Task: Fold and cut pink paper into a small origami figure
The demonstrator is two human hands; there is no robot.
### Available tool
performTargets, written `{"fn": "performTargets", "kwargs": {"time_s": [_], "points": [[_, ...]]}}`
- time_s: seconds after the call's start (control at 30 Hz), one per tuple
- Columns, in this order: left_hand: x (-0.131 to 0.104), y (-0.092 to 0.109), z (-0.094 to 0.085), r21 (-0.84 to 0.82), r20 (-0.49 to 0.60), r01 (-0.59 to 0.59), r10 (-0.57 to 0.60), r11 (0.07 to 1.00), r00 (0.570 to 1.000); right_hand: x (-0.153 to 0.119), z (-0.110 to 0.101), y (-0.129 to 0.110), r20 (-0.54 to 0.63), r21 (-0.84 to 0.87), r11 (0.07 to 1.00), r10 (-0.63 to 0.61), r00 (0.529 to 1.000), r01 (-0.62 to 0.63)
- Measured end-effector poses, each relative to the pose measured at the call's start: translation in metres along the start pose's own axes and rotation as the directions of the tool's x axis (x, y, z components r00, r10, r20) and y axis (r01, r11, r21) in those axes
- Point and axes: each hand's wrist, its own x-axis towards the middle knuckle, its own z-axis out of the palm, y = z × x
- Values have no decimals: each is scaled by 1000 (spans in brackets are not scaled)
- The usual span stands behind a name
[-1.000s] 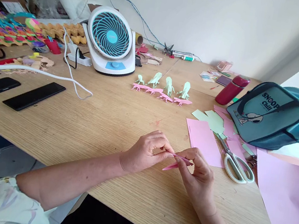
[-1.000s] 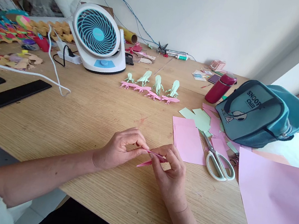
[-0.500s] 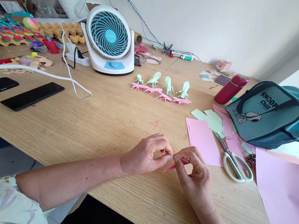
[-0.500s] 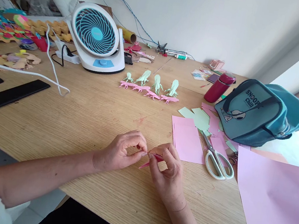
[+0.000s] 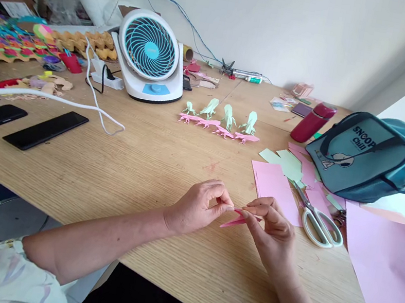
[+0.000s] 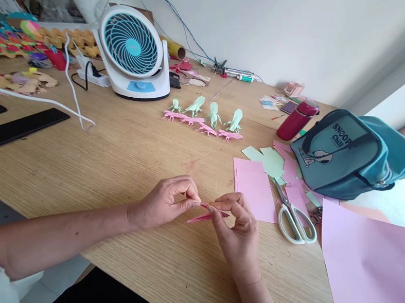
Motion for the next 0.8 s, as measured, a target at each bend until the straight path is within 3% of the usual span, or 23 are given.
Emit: {"fn": "performTargets", "kwargs": {"time_s": [0.2, 0.37, 0.47, 0.6, 0.8], "points": [[0, -6, 1, -78, 47, 115, -111, 990, 993, 1, -4, 3, 27, -35, 999, -1, 1000, 2], [0, -7, 2, -88, 88, 147, -139, 985, 986, 2, -4, 4, 8, -75, 997, -34, 999, 34], [1, -7, 2, -120, 61, 235, -229, 965, 971, 2, -6, 4, -37, -50, 998, 31, 999, -33], [3, -9, 1, -298, 20, 390, -402, 871, 915, 2, -9, 8, -152, 78, 980, 195, 969, -185], [2, -5, 8, -564, 50, 477, -549, 674, 834, 5, 4, 5, 86, 210, 926, 303, 949, -314]]}}
